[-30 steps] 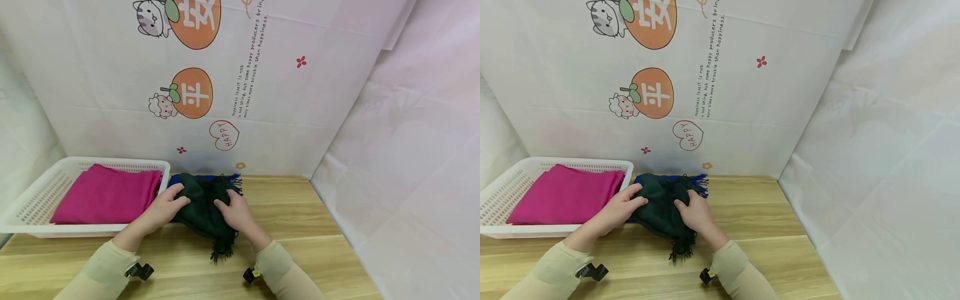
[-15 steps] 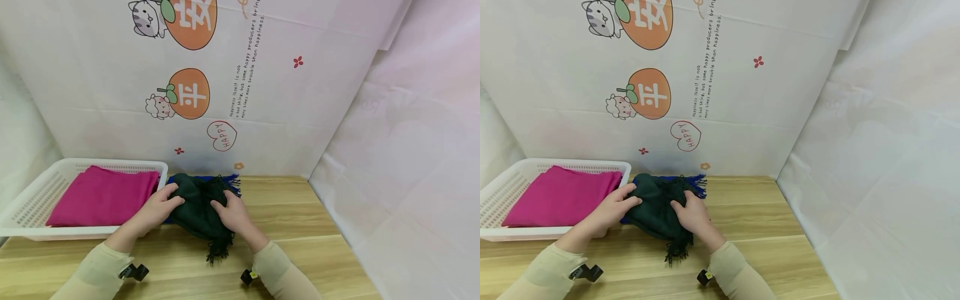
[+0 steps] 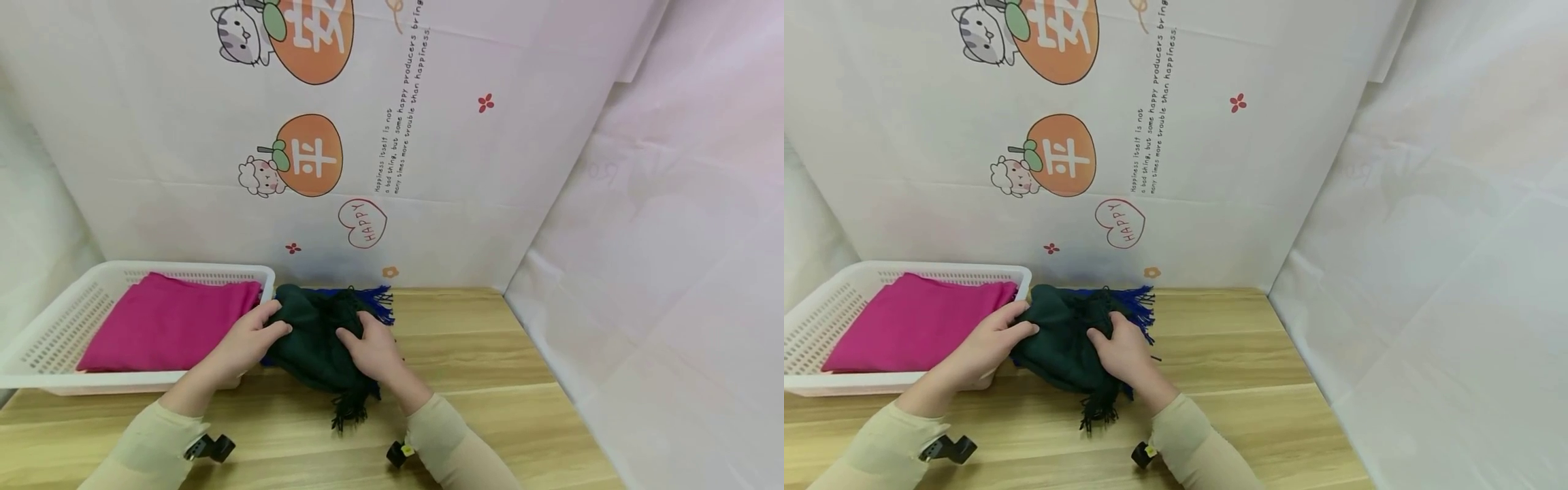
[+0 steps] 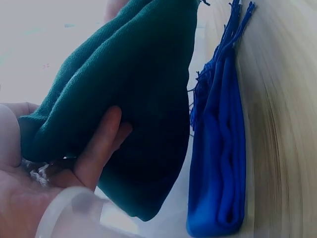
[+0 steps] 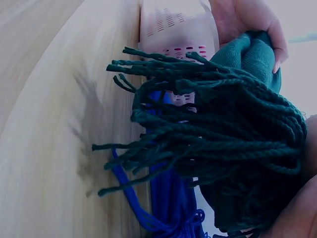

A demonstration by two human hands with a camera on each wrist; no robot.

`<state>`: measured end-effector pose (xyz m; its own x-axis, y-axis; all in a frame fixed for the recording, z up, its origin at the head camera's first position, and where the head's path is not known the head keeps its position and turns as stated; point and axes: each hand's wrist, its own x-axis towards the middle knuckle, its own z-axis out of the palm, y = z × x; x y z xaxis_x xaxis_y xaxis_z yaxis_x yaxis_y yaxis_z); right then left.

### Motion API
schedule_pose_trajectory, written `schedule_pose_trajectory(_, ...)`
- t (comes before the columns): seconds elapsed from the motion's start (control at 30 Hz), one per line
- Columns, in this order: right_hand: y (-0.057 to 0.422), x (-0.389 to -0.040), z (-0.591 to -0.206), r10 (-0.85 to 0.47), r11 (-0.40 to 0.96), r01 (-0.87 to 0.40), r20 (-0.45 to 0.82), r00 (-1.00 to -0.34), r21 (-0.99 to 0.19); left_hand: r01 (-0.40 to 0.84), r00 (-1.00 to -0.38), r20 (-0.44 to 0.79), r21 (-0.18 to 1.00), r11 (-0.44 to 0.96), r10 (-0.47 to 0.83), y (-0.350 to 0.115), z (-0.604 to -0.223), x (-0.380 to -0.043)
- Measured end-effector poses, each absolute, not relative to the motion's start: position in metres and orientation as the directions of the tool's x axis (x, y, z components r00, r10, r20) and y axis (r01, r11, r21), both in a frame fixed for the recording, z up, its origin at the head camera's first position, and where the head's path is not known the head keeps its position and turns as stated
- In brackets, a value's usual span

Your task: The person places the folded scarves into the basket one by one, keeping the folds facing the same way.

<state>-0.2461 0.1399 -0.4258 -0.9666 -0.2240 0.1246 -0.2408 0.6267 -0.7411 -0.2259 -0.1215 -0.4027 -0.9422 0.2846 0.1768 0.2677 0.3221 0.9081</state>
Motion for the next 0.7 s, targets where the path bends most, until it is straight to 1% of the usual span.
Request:
schedule_pose_trajectory(0.23, 0.130, -0.244, -0.424, -0.239, 0.605, -0.247, 0.123, -0.963, -0.757, 0.271, -0.950, 0.180, 0.878, 0.394, 0.254, -0.136, -0.403, -0.223)
schedule_pose_trajectory(0.4, 0.124, -0.242, -0.423, -0.233, 0.609, -0.257, 0.141, -0.962, -0.751, 0.243, -0.957, 0.151, 0.883, 0.401, 0.246, -0.143, -0.403, -0.222)
schedule_pose_trajectory(0.7, 0.118, -0.245, -0.421, -0.220, 0.594, -0.257, 0.154, -0.963, -0.762, 0.284, -0.951, 0.207, 0.878, 0.385, 0.230, -0.149, -0.405, -0.224)
